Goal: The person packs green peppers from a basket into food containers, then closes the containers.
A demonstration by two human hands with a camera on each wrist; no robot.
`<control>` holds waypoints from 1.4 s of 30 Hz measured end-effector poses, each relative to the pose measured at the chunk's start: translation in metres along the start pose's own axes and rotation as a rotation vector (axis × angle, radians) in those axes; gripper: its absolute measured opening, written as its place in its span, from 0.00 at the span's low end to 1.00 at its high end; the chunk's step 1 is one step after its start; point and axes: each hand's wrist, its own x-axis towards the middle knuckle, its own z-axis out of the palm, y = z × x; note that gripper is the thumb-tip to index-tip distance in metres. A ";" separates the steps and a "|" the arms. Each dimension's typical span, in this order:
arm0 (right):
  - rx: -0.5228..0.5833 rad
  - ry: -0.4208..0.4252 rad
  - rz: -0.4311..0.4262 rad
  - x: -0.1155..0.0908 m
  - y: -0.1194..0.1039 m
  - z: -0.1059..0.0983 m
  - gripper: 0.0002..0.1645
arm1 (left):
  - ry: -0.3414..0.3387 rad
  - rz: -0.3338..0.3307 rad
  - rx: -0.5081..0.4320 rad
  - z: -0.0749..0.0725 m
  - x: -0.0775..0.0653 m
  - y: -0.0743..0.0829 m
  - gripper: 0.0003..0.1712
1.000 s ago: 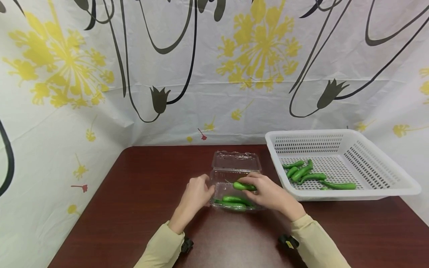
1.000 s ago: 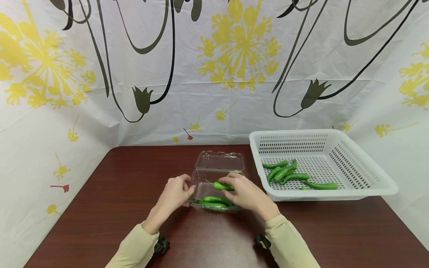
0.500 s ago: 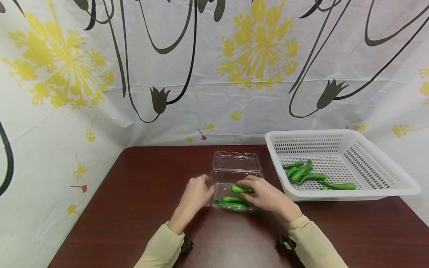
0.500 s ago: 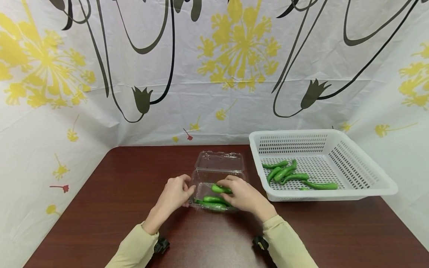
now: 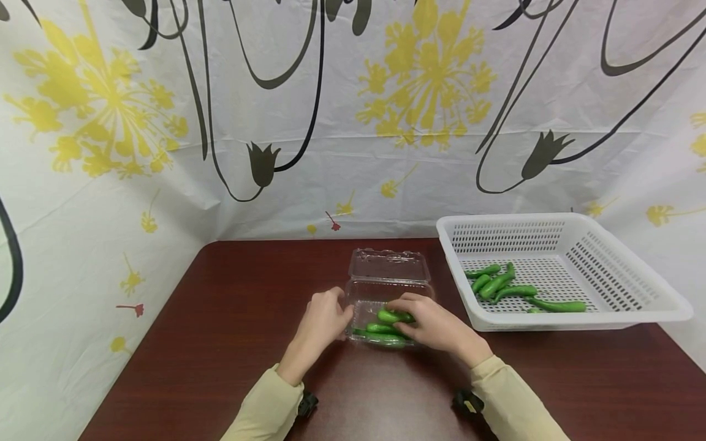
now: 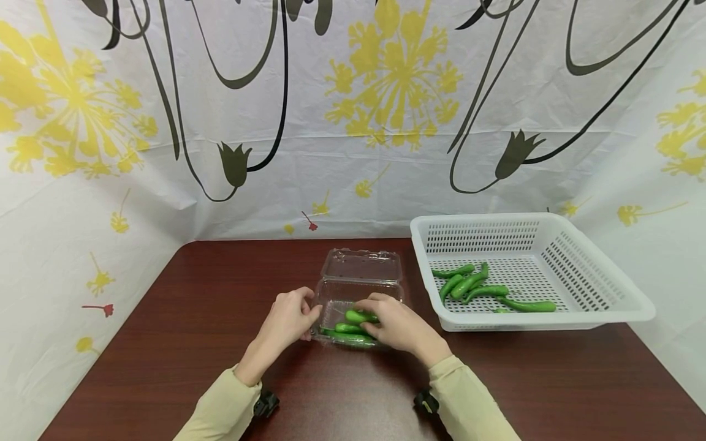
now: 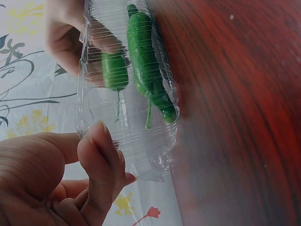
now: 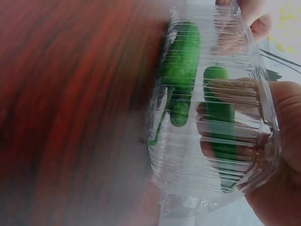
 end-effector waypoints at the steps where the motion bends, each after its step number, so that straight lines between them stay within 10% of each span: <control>1: -0.001 -0.001 -0.002 0.000 0.000 0.001 0.18 | -0.002 -0.001 -0.003 0.000 0.000 0.000 0.17; 42: 0.040 -0.041 0.026 0.000 0.004 0.003 0.17 | -0.019 -0.015 -0.026 0.000 0.000 0.001 0.18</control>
